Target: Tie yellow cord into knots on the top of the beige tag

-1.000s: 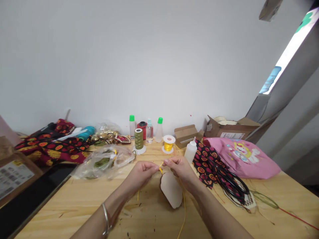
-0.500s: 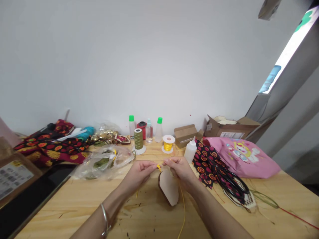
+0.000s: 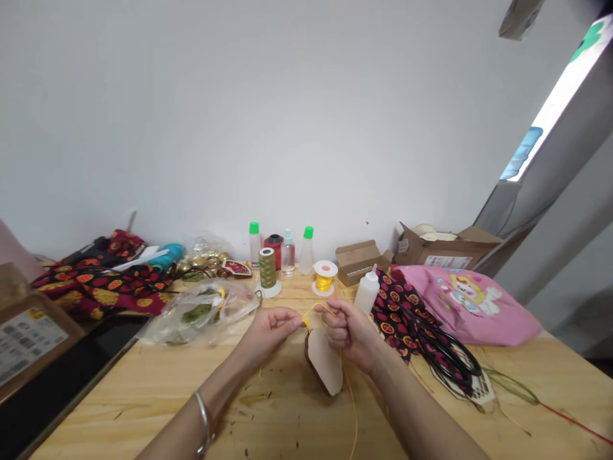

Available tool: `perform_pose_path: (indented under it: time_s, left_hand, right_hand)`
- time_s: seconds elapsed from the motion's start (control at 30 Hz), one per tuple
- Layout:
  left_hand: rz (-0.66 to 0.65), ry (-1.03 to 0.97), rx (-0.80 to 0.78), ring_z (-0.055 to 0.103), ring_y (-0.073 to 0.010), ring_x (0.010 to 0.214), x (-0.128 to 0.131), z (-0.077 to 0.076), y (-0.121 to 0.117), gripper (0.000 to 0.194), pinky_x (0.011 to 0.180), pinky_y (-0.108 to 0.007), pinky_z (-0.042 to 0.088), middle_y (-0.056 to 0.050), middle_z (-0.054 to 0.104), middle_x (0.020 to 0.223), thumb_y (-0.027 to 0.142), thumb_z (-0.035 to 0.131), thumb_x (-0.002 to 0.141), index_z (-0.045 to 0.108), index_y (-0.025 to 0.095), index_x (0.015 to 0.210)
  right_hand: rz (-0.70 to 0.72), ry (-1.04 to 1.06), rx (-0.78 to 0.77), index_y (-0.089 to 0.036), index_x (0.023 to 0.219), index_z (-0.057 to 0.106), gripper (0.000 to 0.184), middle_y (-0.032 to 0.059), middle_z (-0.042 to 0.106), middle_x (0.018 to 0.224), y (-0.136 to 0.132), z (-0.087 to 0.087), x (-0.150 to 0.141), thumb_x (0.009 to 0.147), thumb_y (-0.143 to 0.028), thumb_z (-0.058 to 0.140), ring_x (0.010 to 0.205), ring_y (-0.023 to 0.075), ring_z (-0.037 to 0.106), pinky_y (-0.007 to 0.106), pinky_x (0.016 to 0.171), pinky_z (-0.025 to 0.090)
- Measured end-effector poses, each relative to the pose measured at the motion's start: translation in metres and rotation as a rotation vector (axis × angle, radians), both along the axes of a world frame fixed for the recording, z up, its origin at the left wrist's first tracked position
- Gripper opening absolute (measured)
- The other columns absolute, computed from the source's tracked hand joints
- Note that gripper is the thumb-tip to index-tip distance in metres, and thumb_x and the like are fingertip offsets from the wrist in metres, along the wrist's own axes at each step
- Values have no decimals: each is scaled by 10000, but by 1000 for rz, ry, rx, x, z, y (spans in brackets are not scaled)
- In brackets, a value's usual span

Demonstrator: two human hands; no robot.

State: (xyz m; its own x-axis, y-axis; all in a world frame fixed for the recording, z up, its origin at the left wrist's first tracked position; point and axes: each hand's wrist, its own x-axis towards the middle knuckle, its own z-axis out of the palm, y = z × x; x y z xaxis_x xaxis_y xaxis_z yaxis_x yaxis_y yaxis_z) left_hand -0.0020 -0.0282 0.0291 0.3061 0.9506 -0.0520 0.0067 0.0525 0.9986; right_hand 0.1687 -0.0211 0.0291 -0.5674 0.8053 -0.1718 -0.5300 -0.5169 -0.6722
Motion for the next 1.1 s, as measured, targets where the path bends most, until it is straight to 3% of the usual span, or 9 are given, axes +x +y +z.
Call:
perform_pose_path:
  time_s: [0.17,0.27,0.37,0.6,0.73,0.9,1.1]
  left_hand:
    - [35,30,72,388,-42,397,1,-1,2,196,434,-155,310,43,538,463,320,581,630,627,130,645]
    - [46,66,157,508,-97,559,1,-5,6,161,552,-184,373,-8,638,626,288,594,618,650,140,644]
    - [18,96,212,533,-129,615,1,-9,8,159,608,-213,389,-21,655,640,274,579,628,666,142,648]
    - [34,51,130,438,-78,448,2,-11,5,166,466,-180,336,24,566,473,255,552,636,637,133,564]
    - [-3,73,93,373,-64,403,4,-7,3,240,422,-174,288,37,499,411,302,529,657,617,127,517]
    - [-12,108,106,395,-76,458,5,-5,4,254,437,-177,279,13,548,509,348,547,639,644,122,574]
    - [-40,162,-16,181,-33,337,1,-16,7,320,347,-182,98,89,279,372,395,534,636,518,129,458]
  right_hand:
    - [131,78,0,-116,930,541,274,-118,224,334,-1,0,6,694,-149,405,293,26,73,142,282,72]
    - [57,-77,134,-146,1030,500,337,-118,261,328,-10,4,-2,702,-165,425,292,25,106,141,293,80]
    - [-57,-351,350,-132,1065,478,384,-110,326,324,-17,6,-16,684,-170,469,288,24,195,138,305,122]
    - [-278,-959,724,-169,980,536,333,-90,366,355,-14,-9,-28,658,-183,454,313,52,282,162,339,211]
    - [-386,-1238,960,-198,888,592,242,-44,490,434,-15,-8,-26,677,-245,482,392,79,384,185,411,258]
    - [-387,-1412,1116,-224,837,615,210,28,645,718,-18,-3,-24,742,-302,445,596,136,543,213,526,307]
    - [-329,-1617,1215,-210,771,625,253,55,655,686,-17,-5,-18,769,-354,416,614,164,564,235,505,271]
